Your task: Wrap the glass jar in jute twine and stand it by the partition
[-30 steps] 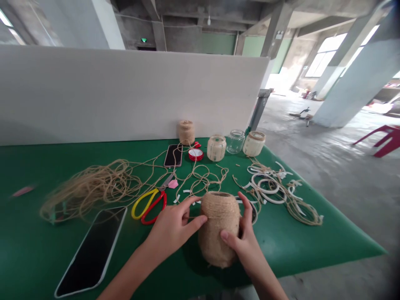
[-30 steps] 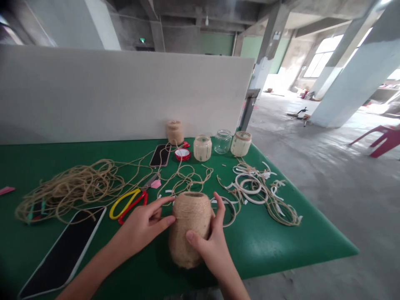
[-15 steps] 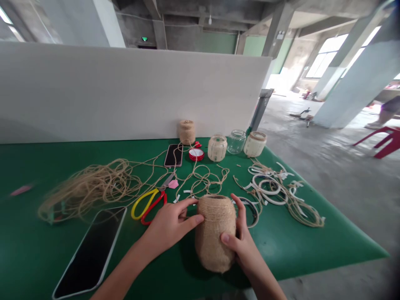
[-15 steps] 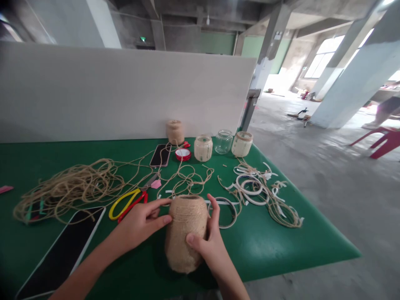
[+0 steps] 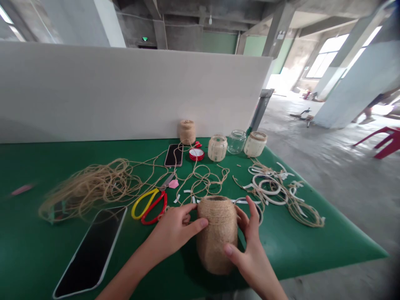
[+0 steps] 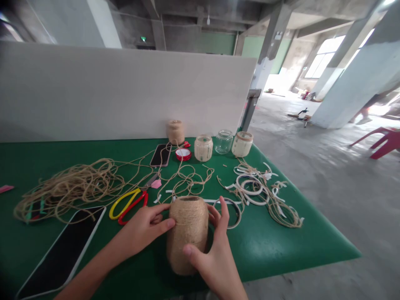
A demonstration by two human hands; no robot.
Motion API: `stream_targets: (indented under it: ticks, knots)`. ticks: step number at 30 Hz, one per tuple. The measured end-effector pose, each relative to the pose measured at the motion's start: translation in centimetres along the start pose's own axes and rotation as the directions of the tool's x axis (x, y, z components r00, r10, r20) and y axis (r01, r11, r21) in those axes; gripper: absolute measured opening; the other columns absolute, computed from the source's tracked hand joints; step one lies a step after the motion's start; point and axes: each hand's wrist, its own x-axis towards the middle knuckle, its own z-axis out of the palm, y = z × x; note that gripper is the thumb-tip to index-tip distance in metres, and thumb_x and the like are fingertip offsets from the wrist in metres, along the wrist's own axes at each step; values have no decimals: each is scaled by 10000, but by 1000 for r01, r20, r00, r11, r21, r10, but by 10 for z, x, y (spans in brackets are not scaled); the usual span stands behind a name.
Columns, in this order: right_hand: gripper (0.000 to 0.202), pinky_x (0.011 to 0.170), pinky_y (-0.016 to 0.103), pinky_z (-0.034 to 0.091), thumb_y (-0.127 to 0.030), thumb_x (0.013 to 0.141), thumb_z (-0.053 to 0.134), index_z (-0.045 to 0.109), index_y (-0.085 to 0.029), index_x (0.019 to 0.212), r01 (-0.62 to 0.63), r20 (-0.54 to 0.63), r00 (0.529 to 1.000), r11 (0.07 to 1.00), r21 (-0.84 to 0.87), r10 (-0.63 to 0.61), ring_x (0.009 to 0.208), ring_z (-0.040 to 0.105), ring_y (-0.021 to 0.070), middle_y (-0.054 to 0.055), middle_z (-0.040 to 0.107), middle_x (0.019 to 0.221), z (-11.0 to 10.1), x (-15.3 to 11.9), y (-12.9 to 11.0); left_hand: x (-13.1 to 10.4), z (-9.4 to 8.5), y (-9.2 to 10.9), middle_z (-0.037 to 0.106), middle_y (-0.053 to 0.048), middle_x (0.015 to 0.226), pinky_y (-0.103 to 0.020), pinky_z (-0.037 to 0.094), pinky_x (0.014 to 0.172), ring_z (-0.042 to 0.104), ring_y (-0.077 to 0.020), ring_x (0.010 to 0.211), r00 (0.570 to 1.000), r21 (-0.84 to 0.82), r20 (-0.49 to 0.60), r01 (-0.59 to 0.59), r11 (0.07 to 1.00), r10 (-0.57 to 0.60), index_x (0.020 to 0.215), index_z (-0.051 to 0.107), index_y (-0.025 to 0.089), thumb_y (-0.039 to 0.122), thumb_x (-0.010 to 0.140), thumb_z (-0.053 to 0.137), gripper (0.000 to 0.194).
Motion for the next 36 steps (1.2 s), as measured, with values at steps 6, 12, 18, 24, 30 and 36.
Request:
stream_targets:
  ticks: [6,12,18,24,30,36]
  knots:
    - [1087,909,453,408,-261,617,716,-53,-314,1383,-94,0,996,995,-31,95,1051,544,270,104,478,1245,13,-4,-12,-9,9,10,445,35,489,-231,234,455,427,-132,464,987,244,-156,67,968,-29,969,615,196,595,768,433,482]
    - [1047,885,452,426,-302,611,735,8,-333,1364,-145,23,989,971,189,143,1014,575,267,90,520,1183,9,2,-7,-11,5,3,520,20,566,-231,310,503,488,-149,525,988,261,-151,56,964,-17,1111,571,226,597,764,440,525]
    - [1044,801,453,462,-378,610,742,12,-322,1355,-172,122,982,940,294,141,910,619,279,94,586,1066,5,7,5,-3,-5,-6,409,53,550,-217,287,489,426,-121,509,996,158,-84,18,987,-5,1155,544,237,564,770,465,512]
    - [1021,825,434,451,-376,636,726,4,-325,1357,-171,210,973,906,387,94,954,600,264,95,563,1128,5,11,13,0,-9,-13,359,59,558,-212,268,493,396,-113,519,996,126,-86,-20,992,31,1148,558,198,544,769,487,518]
    - [1005,840,430,436,-431,642,703,17,-302,1366,-200,212,969,908,368,128,1017,562,277,98,562,1119,5,10,11,2,-4,-15,369,60,540,-211,233,475,369,-109,506,998,71,-37,-39,997,42,1147,557,172,516,801,450,499]
    - [930,900,428,395,-405,663,689,77,-287,1353,-176,232,967,929,326,102,1024,552,260,97,529,1165,1,10,12,1,1,-12,389,56,519,-212,252,463,388,-111,483,995,108,-89,-32,994,42,1071,587,178,529,807,436,464]
